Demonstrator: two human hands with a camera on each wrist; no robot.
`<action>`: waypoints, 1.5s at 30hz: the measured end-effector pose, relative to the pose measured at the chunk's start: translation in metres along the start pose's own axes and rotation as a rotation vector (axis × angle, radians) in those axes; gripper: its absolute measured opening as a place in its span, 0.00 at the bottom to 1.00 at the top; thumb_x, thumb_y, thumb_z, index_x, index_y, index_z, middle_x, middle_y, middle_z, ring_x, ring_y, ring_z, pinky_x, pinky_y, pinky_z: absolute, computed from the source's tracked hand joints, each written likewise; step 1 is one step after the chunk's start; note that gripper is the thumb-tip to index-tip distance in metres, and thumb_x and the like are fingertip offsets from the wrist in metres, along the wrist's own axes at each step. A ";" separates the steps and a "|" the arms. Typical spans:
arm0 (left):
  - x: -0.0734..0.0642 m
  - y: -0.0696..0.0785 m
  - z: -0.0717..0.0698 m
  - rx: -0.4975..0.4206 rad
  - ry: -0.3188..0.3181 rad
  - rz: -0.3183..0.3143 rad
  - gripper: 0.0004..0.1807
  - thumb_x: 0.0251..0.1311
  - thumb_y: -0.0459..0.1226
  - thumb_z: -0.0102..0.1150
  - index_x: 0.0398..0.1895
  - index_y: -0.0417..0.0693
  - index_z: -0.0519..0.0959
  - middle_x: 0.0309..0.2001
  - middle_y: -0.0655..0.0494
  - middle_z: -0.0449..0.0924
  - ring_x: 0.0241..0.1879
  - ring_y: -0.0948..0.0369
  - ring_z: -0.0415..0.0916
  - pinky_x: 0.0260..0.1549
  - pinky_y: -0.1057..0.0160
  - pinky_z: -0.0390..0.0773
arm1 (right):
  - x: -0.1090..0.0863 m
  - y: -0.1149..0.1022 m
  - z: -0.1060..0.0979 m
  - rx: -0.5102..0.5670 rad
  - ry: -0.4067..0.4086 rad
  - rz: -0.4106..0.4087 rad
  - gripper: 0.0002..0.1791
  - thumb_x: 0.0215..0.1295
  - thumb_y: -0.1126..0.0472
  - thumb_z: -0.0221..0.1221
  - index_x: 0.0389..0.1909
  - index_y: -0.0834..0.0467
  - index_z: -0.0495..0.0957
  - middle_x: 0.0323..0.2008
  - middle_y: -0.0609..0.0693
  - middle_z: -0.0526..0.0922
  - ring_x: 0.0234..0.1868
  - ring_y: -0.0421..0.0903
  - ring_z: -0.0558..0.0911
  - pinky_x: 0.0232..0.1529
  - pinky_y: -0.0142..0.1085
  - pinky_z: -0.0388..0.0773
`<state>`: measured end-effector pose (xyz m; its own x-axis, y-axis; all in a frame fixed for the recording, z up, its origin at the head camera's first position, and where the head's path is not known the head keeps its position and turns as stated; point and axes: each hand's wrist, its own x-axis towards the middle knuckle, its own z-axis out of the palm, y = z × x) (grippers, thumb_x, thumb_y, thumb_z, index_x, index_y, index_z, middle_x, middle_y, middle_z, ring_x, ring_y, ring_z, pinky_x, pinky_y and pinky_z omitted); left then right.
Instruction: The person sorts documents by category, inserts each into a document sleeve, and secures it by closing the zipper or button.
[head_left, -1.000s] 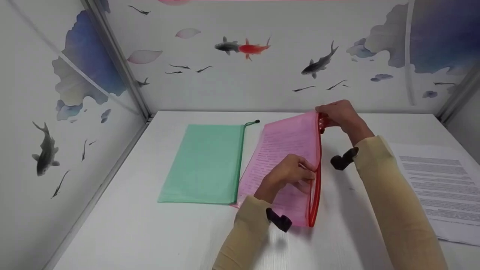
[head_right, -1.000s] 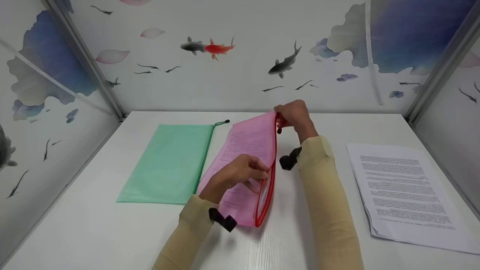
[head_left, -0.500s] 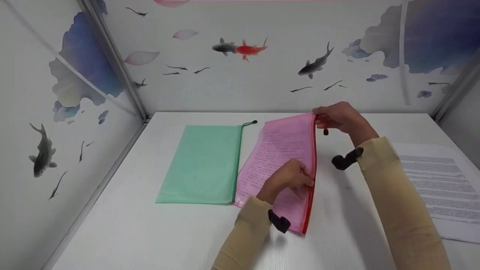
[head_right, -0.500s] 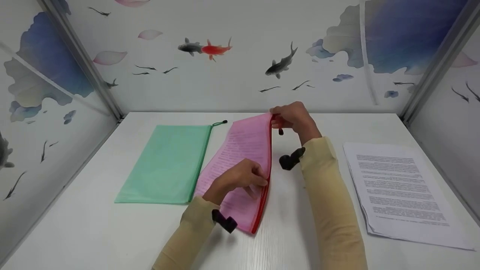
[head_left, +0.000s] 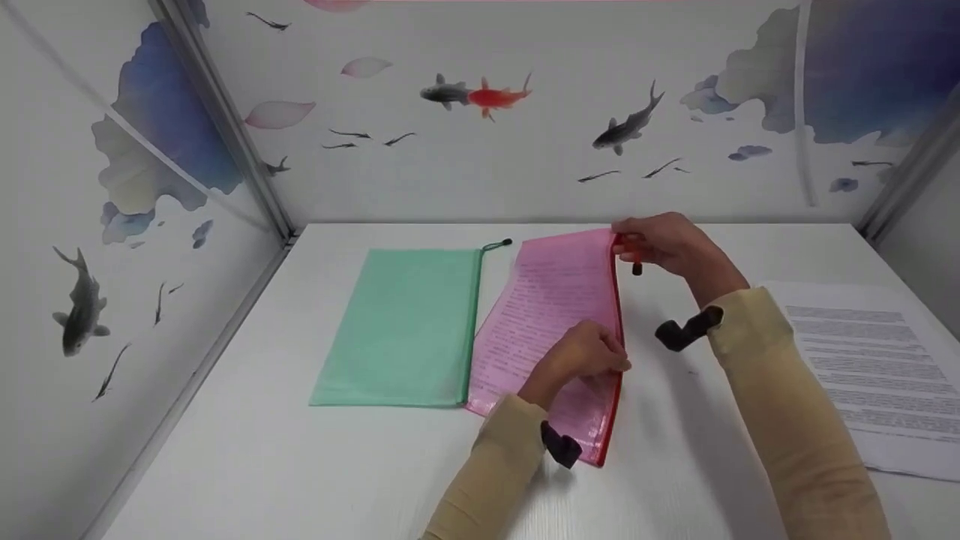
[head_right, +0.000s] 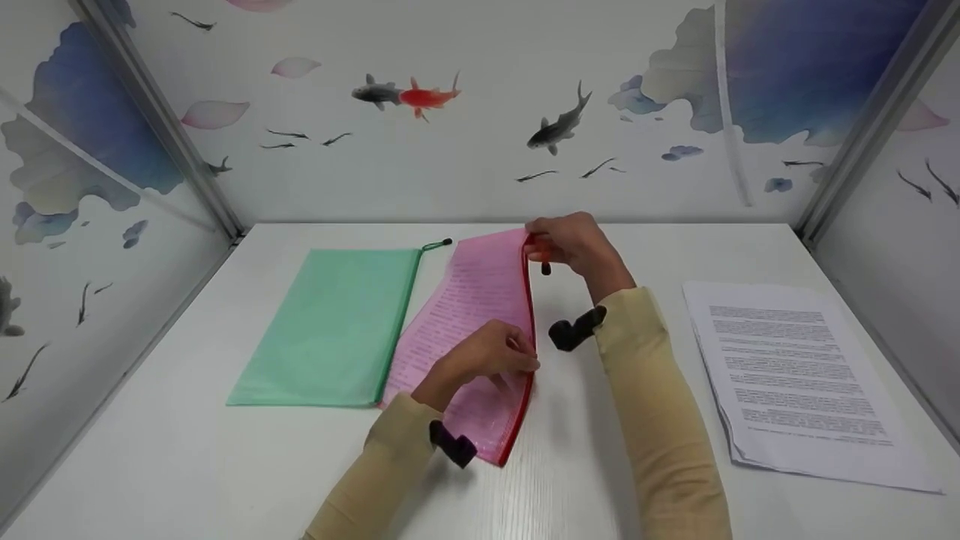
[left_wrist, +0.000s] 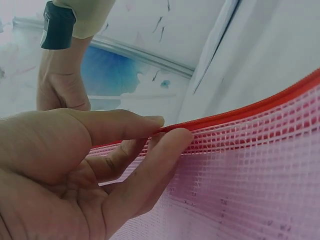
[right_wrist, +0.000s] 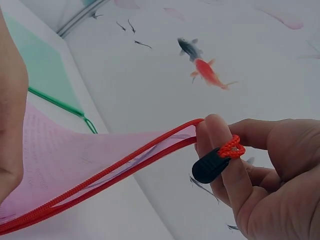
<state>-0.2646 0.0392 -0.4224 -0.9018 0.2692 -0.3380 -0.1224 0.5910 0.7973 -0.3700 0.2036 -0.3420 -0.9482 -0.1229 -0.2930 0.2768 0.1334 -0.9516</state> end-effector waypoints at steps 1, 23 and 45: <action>0.000 0.000 0.002 -0.047 0.003 0.008 0.05 0.58 0.40 0.71 0.29 0.51 0.86 0.26 0.56 0.82 0.26 0.61 0.77 0.28 0.67 0.80 | 0.000 0.001 0.000 -0.013 0.002 -0.003 0.14 0.71 0.54 0.60 0.48 0.61 0.78 0.27 0.45 0.86 0.28 0.36 0.85 0.37 0.26 0.85; 0.021 0.044 0.014 -0.806 0.187 0.189 0.20 0.64 0.45 0.65 0.56 0.46 0.82 0.34 0.52 0.90 0.29 0.53 0.89 0.29 0.58 0.88 | -0.015 -0.002 -0.001 -0.206 0.012 -0.064 0.22 0.73 0.53 0.58 0.56 0.67 0.77 0.31 0.44 0.86 0.37 0.40 0.85 0.41 0.28 0.84; 0.023 0.058 0.015 -0.784 0.312 0.214 0.13 0.66 0.44 0.64 0.47 0.47 0.86 0.32 0.50 0.90 0.28 0.53 0.89 0.28 0.59 0.88 | -0.021 -0.007 -0.002 -0.271 0.009 -0.080 0.23 0.74 0.53 0.57 0.56 0.68 0.77 0.32 0.44 0.86 0.38 0.41 0.84 0.40 0.28 0.82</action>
<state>-0.2859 0.0913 -0.3909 -0.9964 0.0264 -0.0806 -0.0840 -0.1732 0.9813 -0.3529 0.2071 -0.3287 -0.9671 -0.1346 -0.2159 0.1504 0.3819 -0.9119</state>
